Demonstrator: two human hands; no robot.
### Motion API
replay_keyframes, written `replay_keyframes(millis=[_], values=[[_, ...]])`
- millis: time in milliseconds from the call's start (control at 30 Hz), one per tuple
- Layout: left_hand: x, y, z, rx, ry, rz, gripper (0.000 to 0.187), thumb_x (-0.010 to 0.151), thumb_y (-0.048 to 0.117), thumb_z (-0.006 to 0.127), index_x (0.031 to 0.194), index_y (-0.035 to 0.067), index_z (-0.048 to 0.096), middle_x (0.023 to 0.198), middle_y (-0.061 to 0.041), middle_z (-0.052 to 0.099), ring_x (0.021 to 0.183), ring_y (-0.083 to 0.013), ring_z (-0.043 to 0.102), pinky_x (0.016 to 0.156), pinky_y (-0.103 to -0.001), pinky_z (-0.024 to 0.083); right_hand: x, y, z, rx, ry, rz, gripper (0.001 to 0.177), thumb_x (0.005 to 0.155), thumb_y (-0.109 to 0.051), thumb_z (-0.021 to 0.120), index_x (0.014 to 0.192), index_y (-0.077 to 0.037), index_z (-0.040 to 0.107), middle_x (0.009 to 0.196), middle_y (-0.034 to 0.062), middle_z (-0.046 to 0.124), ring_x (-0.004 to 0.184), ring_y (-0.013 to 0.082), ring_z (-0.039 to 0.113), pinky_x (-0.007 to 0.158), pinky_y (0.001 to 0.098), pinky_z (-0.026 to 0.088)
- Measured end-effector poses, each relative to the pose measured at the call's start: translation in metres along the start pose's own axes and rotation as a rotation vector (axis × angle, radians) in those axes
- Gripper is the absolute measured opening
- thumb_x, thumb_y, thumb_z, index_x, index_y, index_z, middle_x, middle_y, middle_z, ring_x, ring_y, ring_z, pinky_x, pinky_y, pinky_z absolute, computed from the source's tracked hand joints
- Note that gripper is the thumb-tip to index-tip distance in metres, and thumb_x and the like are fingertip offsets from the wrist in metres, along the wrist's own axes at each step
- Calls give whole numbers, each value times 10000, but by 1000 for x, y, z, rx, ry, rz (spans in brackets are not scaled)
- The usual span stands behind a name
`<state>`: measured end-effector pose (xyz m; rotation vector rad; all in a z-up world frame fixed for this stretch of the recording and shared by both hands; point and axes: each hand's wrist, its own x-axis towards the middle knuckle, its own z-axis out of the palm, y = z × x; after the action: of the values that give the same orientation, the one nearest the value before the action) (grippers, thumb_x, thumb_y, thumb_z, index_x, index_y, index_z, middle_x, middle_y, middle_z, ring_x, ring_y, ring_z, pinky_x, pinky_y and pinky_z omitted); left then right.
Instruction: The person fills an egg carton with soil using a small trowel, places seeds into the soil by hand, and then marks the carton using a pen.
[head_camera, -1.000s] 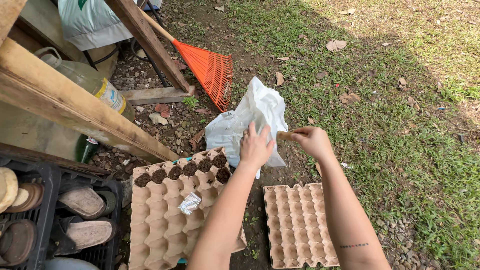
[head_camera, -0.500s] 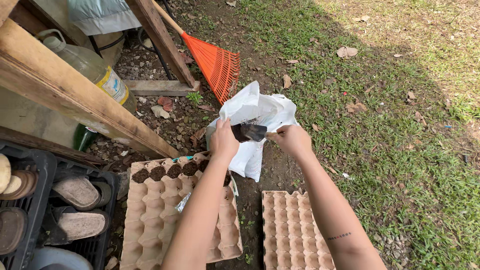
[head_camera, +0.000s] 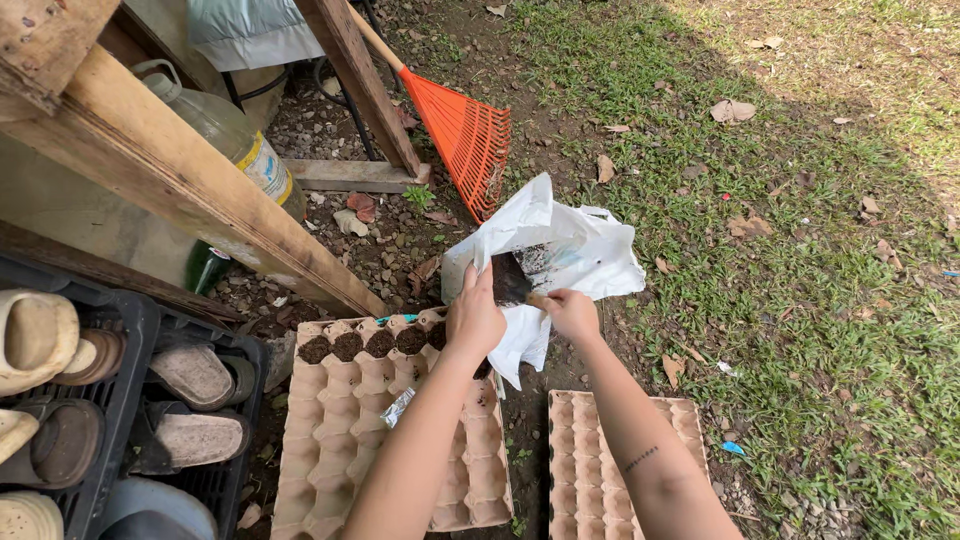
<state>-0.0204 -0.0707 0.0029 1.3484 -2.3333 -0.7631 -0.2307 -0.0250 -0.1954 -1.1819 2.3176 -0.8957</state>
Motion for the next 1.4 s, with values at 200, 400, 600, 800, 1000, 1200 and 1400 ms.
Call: replay_keyframes(millis=[200,400,600,800,1000,1200,1400], values=[[-2,15,-9,-24,-193,-175,900,809,-84,537,1610,119,180,1560,-184,337,1057,-373,694,905,-410,597,-33,27,-34,335,-19,177,347,881,-265,738,1178,-88,774,834,101,780,647,151,672,613,299,533],[1,4,9,-86,-4,-45,917,787,-88,582,1605,185,271,1579,-235,290,1233,-442,586,995,-447,529,-58,45,-85,506,24,114,330,906,-197,728,1199,-48,752,836,19,752,619,45,569,548,226,444],[3,0,12,-136,14,-93,914,779,-58,606,1585,256,314,1622,-213,206,1312,-420,535,1067,-420,490,-91,34,-156,464,22,117,316,922,-189,726,1206,-59,770,764,5,663,563,50,461,495,231,343],[8,-17,11,-209,45,-75,685,827,28,620,1464,274,569,1579,-179,306,1317,-376,536,1101,-413,453,-135,1,-247,444,14,47,309,915,-167,731,1197,-47,768,764,-24,683,589,28,493,510,213,360],[8,-47,-14,-402,141,82,357,898,138,652,1231,210,760,1343,-125,633,1027,-223,703,964,-329,557,-196,-59,-323,457,-33,138,315,918,-162,724,1214,-68,776,784,27,706,579,65,494,501,227,353],[-36,-86,-83,-578,110,-8,321,985,123,610,1281,165,727,1109,-104,758,921,-180,681,844,-302,553,-237,-115,-312,436,-116,101,323,883,-170,726,1190,-72,759,912,49,790,708,70,669,619,219,525],[-99,-114,-100,-401,-61,348,559,810,-44,565,1327,133,686,1201,-104,684,1023,-207,641,891,-299,546,-252,-127,-252,254,-222,-23,334,885,-229,753,1192,-102,792,951,66,813,804,130,692,759,306,551]])
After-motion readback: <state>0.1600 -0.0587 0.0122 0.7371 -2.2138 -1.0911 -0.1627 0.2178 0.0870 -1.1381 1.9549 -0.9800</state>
